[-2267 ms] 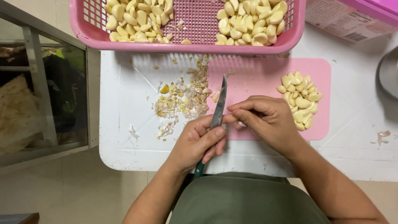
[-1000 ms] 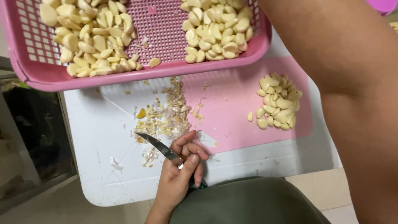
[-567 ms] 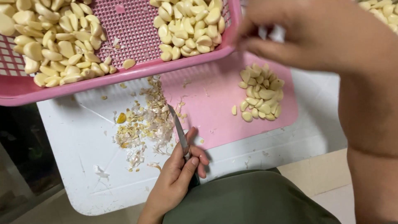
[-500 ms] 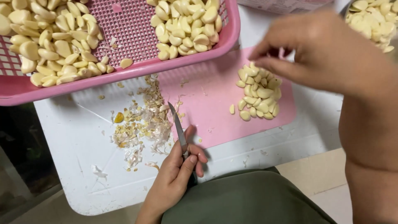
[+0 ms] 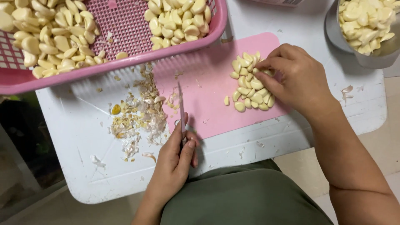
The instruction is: Trimming the ends of peeled garlic cloves with a knife on a cutting board.
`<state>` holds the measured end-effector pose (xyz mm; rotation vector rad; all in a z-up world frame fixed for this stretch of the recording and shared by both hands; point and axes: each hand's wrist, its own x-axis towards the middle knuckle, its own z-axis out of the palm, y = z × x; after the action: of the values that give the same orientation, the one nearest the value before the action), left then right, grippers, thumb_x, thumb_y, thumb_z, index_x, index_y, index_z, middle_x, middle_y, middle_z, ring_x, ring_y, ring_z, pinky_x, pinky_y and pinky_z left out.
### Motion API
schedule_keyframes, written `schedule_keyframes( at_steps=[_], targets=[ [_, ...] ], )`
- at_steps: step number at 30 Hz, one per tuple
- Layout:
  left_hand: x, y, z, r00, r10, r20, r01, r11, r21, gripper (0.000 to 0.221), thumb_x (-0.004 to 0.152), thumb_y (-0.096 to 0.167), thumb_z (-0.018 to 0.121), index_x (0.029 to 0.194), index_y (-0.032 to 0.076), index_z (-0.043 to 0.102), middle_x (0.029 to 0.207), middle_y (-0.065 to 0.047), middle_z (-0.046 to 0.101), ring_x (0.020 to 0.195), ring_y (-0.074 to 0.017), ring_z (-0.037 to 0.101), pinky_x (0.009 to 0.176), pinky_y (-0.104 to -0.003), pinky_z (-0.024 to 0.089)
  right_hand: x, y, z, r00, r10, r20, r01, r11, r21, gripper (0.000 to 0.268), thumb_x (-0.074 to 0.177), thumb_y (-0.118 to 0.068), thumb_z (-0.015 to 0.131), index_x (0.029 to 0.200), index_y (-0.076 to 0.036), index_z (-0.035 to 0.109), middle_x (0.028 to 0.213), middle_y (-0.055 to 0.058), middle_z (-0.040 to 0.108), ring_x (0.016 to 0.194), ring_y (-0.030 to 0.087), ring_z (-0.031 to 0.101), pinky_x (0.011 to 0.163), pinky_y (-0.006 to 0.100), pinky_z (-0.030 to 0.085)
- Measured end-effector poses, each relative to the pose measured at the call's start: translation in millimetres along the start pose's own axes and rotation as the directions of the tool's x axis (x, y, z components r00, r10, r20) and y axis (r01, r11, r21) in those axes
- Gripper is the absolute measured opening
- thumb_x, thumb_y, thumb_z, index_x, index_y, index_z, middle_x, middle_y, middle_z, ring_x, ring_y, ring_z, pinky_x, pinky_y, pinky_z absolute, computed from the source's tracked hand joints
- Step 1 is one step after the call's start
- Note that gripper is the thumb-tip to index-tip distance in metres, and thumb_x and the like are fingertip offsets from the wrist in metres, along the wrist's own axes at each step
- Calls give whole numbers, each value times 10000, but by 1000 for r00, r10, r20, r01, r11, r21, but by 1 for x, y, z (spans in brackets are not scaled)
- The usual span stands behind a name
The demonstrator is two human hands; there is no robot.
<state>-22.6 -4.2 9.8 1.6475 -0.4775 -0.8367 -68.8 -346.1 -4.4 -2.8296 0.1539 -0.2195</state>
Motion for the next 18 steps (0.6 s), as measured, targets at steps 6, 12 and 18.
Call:
schedule_keyframes(
  at_steps=[6,12,18],
  targets=[
    [-6,3,-8,997,-37,61,11,925,379,600,1095,199,419,1667,74,286,1054,-113,675,848,-257,642,826,-382,524,4,7,4,998,-3,63,2,1000,23,134,1052,-236,856,1102,-119,811,1056,39,627,885,243,620,656,402,505],
    [-14,18,-15,962,-205,179,71,825,561,509,1028,120,483,1529,192,427,1066,-165,764,845,-416,712,691,-465,526,0,3,3,997,28,70,-29,999,20,158,1091,-227,790,1123,-79,745,1155,88,635,1086,307,626,740,453,522],
    [-13,21,-32,979,-205,-19,174,776,606,480,1020,114,491,1485,233,471,1206,-165,766,874,-455,733,703,-516,539,-12,-32,-20,971,215,100,-235,813,533,113,1130,-39,696,1205,29,647,1112,143,713,972,215,692,839,310,576]
  ],
)
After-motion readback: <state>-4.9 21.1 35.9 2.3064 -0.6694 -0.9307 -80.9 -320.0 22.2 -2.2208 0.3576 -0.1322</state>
